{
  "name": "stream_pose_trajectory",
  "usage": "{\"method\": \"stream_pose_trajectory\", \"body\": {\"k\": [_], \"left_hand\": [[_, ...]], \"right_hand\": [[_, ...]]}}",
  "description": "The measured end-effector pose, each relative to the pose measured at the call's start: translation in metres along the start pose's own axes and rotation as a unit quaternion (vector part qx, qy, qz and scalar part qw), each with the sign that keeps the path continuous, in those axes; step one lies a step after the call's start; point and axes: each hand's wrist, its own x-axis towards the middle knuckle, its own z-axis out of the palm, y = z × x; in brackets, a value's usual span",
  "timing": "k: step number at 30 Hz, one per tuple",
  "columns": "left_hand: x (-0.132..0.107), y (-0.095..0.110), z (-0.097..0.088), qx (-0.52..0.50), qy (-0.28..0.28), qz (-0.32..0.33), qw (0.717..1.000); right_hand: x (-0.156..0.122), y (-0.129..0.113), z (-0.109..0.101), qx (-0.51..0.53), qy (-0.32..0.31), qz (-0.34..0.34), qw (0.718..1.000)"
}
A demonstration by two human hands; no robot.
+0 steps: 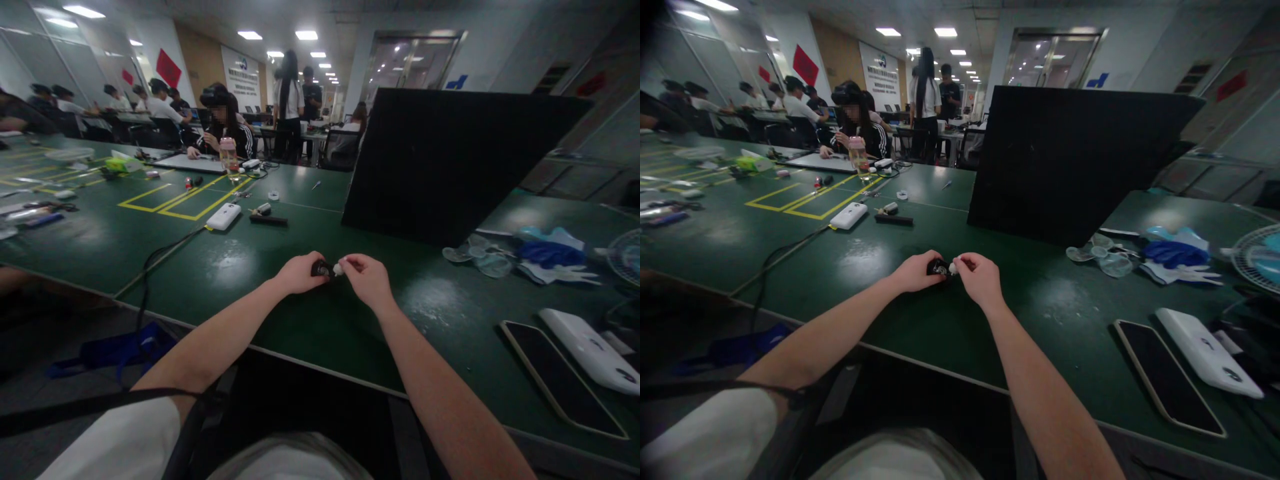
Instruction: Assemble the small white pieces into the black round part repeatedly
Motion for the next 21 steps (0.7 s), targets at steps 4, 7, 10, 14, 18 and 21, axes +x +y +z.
{"method": "stream_pose_trajectory", "body": {"k": [4,7,10,14,18,21], "left_hand": [[0.0004,-0.0004,-0.0008,-0.005,-0.001,-0.008,1.000],[0.0002,-0.0007,-0.0008,-0.010,-0.006,-0.004,1.000],[0.0002,-0.0023,0.0005,-0.019,-0.003,-0.011,1.000],[0.0010,-0.0053,0.0016,-0.027,-0.002,-0.014,1.000],[0.0020,-0.0074,-0.0006,-0.023,0.012,-0.018,1.000],[0.0019,-0.0073,-0.0027,-0.025,0.007,-0.021,0.999]], "right_hand": [[-0.0010,-0.0001,0.0037,-0.014,-0.015,0.005,1.000],[0.0004,0.0024,0.0049,-0.008,-0.029,0.017,0.999],[0.0014,0.0047,0.0045,0.015,-0.013,0.011,1.000],[0.0004,0.0051,0.0058,0.021,-0.017,0.001,1.000],[-0.0015,0.0038,0.0067,-0.056,-0.065,-0.013,0.996],[-0.0023,0.0011,0.0030,-0.091,-0.057,-0.035,0.994]]}}
